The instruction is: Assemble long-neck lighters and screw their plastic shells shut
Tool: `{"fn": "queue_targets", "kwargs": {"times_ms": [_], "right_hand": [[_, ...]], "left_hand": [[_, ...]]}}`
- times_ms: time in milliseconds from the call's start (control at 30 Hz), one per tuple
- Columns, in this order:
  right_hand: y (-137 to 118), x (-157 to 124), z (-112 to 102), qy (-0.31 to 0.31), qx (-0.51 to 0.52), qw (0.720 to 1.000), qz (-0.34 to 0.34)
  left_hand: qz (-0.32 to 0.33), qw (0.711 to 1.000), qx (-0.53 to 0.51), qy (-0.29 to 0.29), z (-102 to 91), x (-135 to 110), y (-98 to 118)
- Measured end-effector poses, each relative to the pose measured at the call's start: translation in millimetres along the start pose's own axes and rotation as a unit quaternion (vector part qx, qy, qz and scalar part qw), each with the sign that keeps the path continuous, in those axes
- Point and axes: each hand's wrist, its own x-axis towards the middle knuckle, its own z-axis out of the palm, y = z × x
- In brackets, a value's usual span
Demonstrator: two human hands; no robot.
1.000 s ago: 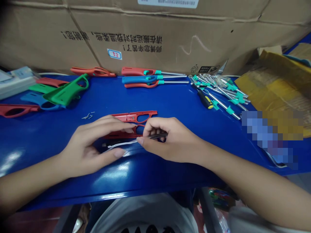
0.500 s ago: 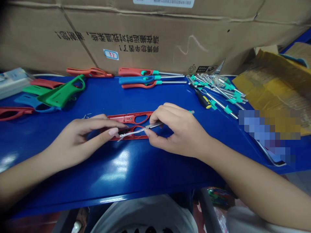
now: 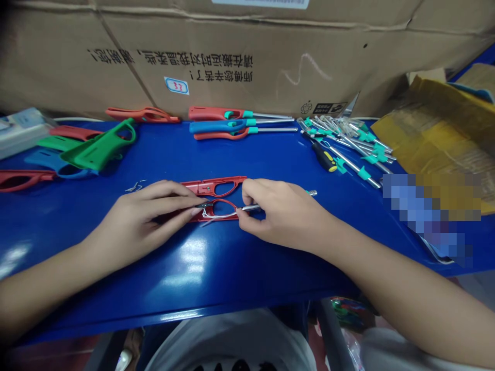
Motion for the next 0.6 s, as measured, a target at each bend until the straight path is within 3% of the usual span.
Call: {"fn": "queue_targets", "kwargs": {"times_ms": [100,300,600], "right_hand": [[0.9,2.0,2.4,-0.031,-0.011,0.999,0.013],[2.5,2.8,0.4,-0.072,-0.003,0.997,0.029],[8.1,2.4,-4.1,-0.099,0.043,0.994,-0.036]], "left_hand": [[0.031,0.999,0.010,-0.002,3.0,0.6,-1.2],[0.030,0.999,0.018,-0.016,3.4,0.9,-0.6],[-0.004,0.999,0.007,-0.046,0.7,-0.8,3.4]]}}
